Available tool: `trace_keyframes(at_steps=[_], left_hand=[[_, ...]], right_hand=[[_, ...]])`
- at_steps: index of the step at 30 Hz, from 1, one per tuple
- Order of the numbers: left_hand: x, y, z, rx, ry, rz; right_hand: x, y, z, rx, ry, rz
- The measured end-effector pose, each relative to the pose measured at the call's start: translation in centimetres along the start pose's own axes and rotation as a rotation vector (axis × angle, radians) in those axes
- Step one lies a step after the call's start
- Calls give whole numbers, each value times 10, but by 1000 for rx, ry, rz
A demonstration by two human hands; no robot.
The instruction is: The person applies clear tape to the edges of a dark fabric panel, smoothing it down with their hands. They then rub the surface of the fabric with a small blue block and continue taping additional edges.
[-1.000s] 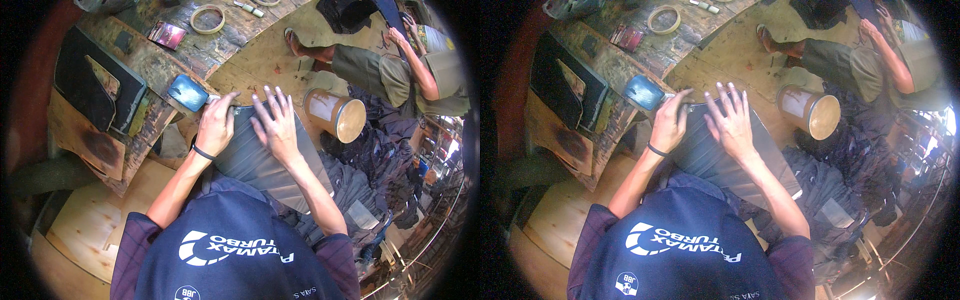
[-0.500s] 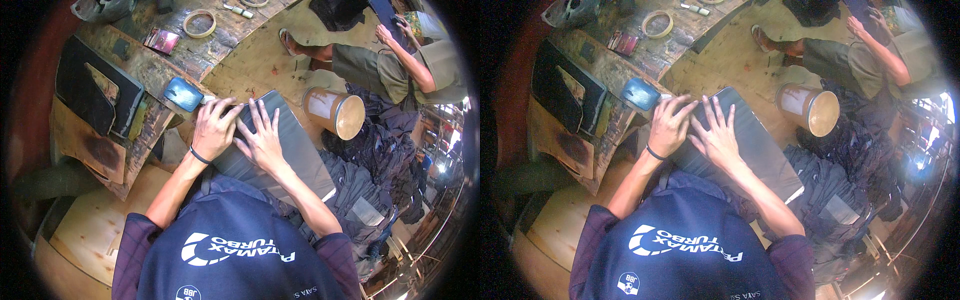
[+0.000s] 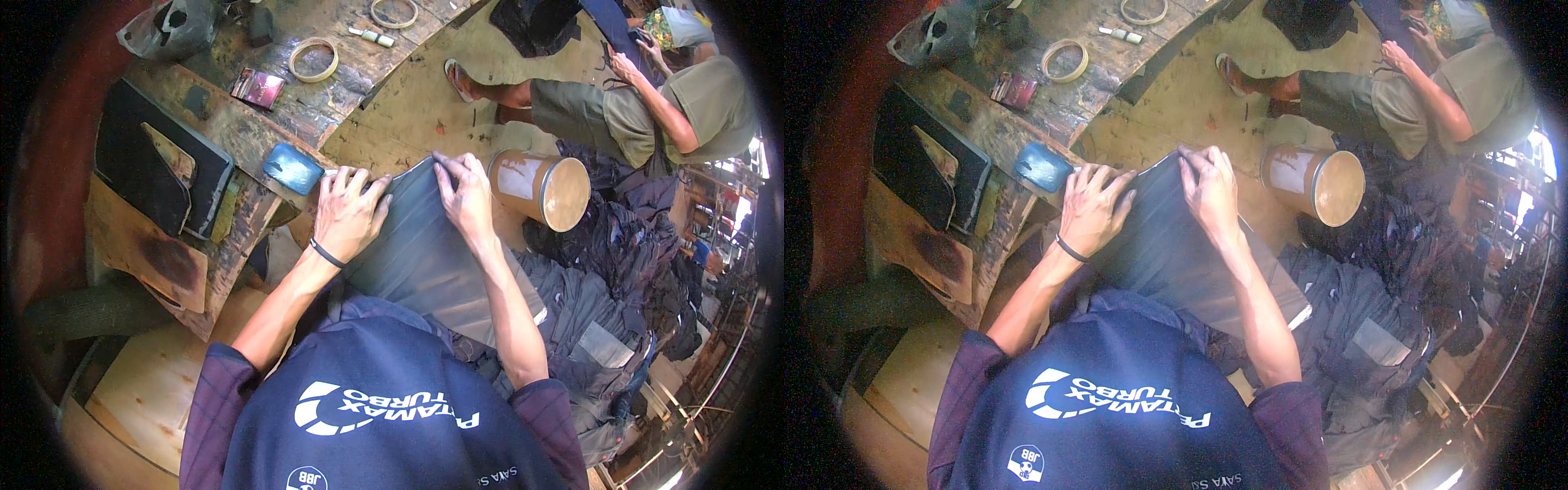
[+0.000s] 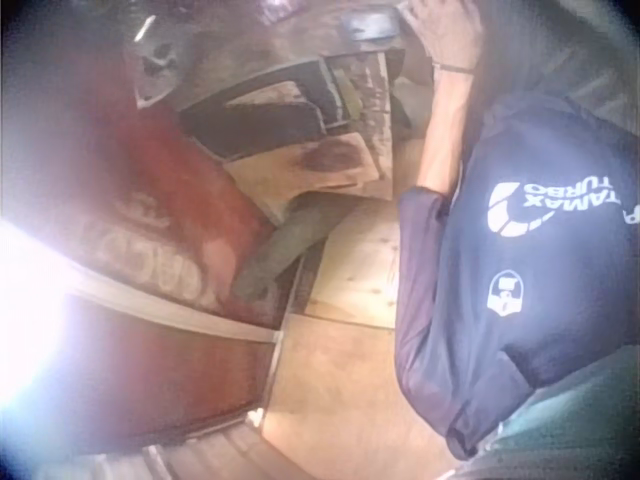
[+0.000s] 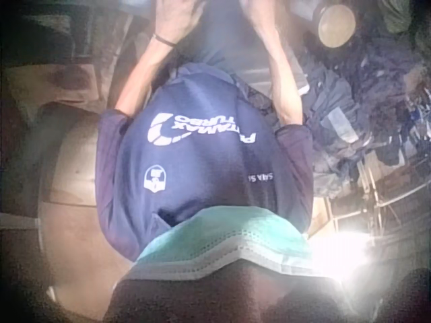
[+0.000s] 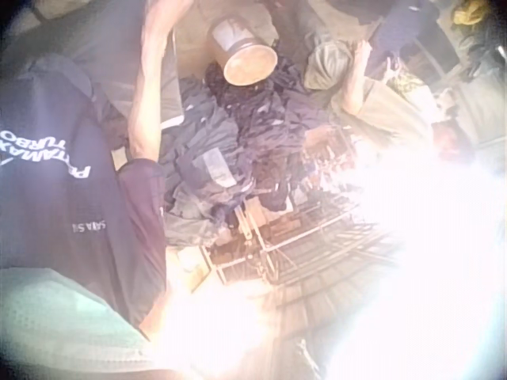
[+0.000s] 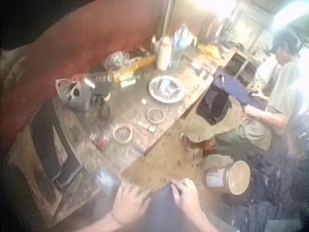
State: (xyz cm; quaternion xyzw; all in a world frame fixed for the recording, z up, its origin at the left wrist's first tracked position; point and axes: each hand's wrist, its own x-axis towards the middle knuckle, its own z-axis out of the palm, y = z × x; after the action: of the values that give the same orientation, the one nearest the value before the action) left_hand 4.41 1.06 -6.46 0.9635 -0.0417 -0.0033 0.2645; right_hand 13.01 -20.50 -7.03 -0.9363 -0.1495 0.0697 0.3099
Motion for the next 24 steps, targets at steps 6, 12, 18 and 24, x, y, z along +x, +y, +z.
trace_keyframes(at_steps=[6, 12, 18, 24], left_hand=[[33, 25, 25, -114, -26, 110], [34, 23, 38, -365, 31, -64], [80, 9, 48, -604, -93, -183], [80, 7, 32, -610, -221, -288]], right_hand=[[-16, -5, 5, -75, 94, -75], [-12, 1, 2, -23, 91, -82], [6, 16, -10, 46, -100, -12], [-5, 21, -13, 19, -62, -44]])
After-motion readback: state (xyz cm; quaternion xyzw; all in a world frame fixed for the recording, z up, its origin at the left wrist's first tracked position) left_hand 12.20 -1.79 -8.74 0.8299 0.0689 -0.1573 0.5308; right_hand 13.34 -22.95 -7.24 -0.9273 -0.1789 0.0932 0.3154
